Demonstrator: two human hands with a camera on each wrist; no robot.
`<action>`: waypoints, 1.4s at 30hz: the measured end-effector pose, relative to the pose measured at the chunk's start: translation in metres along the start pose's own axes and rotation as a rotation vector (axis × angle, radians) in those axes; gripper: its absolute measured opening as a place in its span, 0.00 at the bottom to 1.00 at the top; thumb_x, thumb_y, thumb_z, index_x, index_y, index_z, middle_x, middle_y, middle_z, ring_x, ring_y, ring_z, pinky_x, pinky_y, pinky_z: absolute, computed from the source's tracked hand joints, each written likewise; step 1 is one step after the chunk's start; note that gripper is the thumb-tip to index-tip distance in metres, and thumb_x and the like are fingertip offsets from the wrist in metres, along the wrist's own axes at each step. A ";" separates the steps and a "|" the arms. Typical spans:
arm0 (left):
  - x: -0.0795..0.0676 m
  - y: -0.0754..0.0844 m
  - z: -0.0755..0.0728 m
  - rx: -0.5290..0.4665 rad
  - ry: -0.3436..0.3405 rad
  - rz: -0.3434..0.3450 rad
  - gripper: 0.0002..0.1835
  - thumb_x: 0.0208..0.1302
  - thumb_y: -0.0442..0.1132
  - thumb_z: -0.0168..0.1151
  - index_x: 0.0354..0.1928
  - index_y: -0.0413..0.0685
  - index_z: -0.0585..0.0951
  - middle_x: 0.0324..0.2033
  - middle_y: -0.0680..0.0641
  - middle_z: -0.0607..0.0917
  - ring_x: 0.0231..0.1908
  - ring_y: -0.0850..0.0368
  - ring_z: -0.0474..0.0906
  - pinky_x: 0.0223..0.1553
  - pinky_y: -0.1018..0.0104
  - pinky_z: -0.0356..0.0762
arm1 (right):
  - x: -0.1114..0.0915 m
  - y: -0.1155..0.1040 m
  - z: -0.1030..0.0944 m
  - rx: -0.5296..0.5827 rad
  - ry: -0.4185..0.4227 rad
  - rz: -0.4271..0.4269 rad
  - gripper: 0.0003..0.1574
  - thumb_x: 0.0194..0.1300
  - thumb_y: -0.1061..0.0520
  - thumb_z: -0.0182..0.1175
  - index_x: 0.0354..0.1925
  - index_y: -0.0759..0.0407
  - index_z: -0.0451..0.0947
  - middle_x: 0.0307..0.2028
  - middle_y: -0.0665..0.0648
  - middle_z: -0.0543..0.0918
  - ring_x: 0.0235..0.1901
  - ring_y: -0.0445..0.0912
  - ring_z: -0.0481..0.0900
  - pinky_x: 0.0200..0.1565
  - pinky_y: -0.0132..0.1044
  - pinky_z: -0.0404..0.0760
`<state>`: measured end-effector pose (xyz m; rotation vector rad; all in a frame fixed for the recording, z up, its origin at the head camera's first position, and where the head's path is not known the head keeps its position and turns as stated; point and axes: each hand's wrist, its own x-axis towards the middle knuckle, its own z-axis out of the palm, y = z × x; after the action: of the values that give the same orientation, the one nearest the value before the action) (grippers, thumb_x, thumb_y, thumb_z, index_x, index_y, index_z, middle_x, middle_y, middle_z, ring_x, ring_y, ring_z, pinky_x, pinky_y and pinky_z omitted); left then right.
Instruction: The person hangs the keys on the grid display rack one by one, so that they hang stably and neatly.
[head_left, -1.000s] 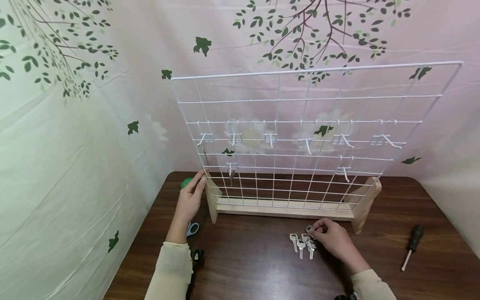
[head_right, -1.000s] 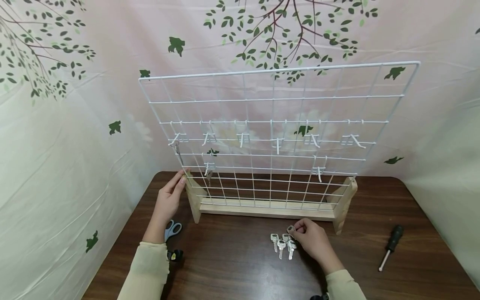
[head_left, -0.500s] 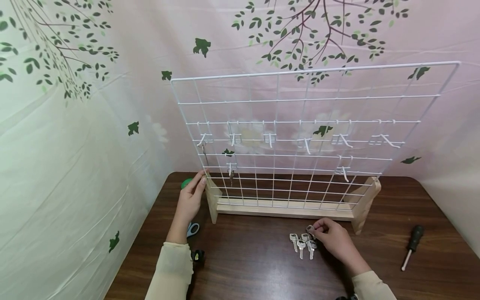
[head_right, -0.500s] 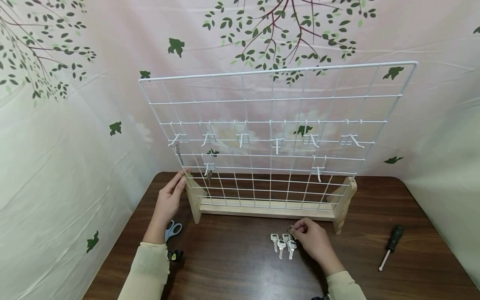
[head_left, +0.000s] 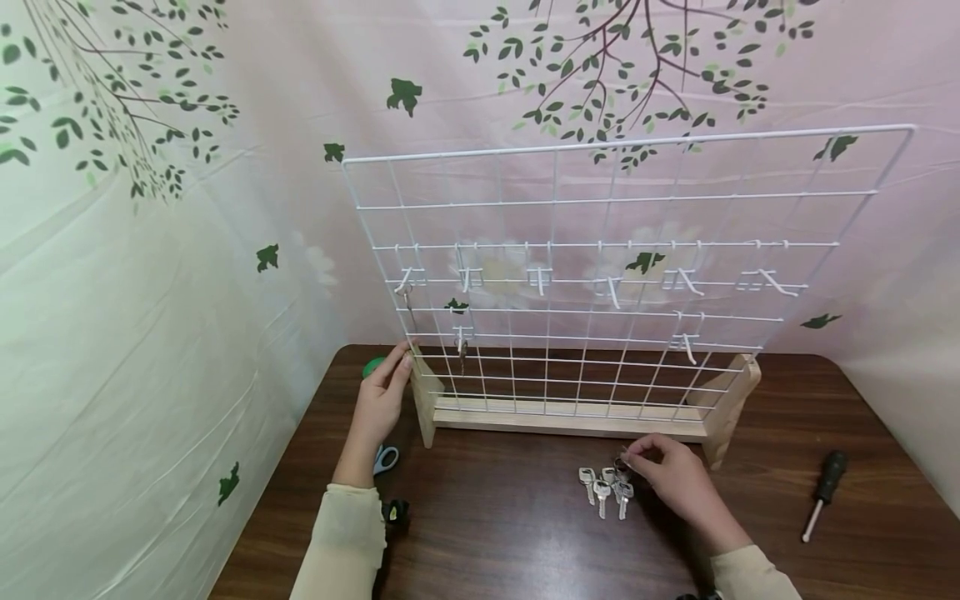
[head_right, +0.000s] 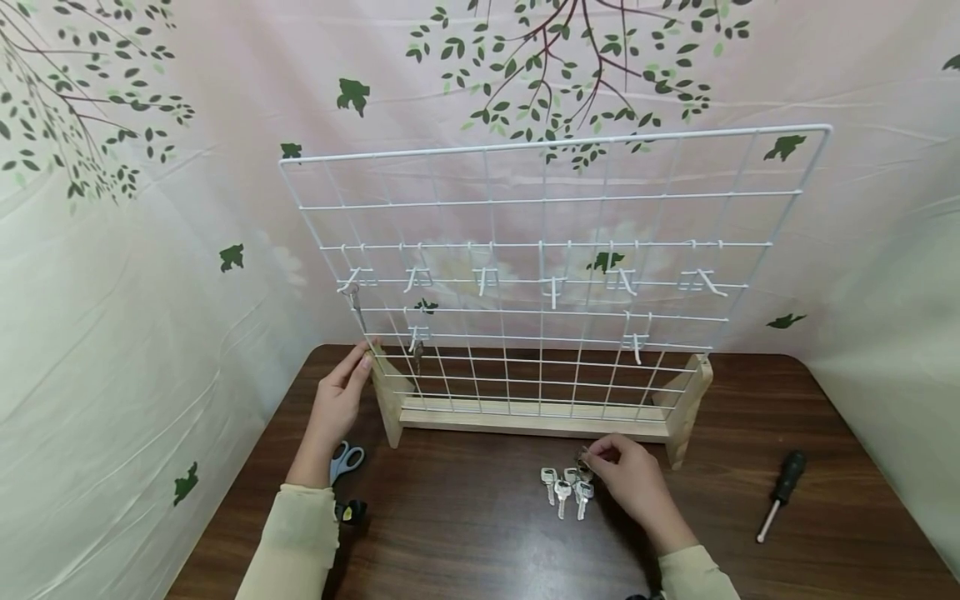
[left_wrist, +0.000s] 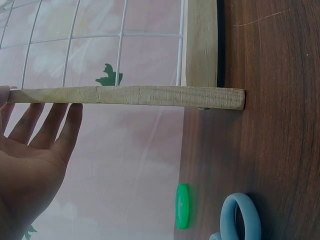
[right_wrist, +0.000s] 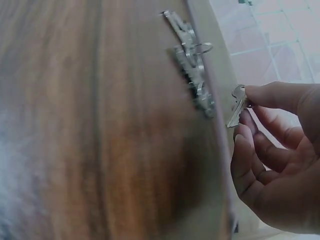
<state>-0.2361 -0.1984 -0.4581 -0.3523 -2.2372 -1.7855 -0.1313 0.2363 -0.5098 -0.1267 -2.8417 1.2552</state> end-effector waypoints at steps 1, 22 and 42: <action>0.000 0.000 0.000 0.003 0.000 -0.001 0.23 0.85 0.41 0.53 0.76 0.44 0.75 0.75 0.40 0.78 0.66 0.80 0.73 0.65 0.86 0.73 | -0.001 -0.002 -0.001 0.011 0.008 -0.009 0.09 0.70 0.51 0.72 0.38 0.56 0.86 0.34 0.51 0.88 0.29 0.35 0.75 0.33 0.30 0.74; -0.001 0.001 0.000 0.065 0.014 -0.023 0.24 0.85 0.43 0.53 0.77 0.46 0.74 0.74 0.44 0.79 0.75 0.56 0.72 0.64 0.88 0.72 | -0.021 -0.051 -0.016 0.374 -0.037 -0.250 0.11 0.69 0.64 0.71 0.49 0.62 0.85 0.37 0.42 0.89 0.35 0.38 0.87 0.38 0.29 0.86; -0.001 -0.001 0.001 0.047 0.017 0.000 0.23 0.85 0.42 0.54 0.76 0.49 0.76 0.73 0.48 0.81 0.75 0.55 0.73 0.65 0.86 0.74 | -0.032 -0.070 -0.027 0.455 -0.139 -0.246 0.15 0.76 0.60 0.66 0.55 0.67 0.87 0.41 0.42 0.94 0.33 0.38 0.88 0.35 0.33 0.88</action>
<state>-0.2354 -0.1980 -0.4594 -0.3267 -2.2634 -1.7256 -0.1021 0.2068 -0.4399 0.3221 -2.4846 1.8580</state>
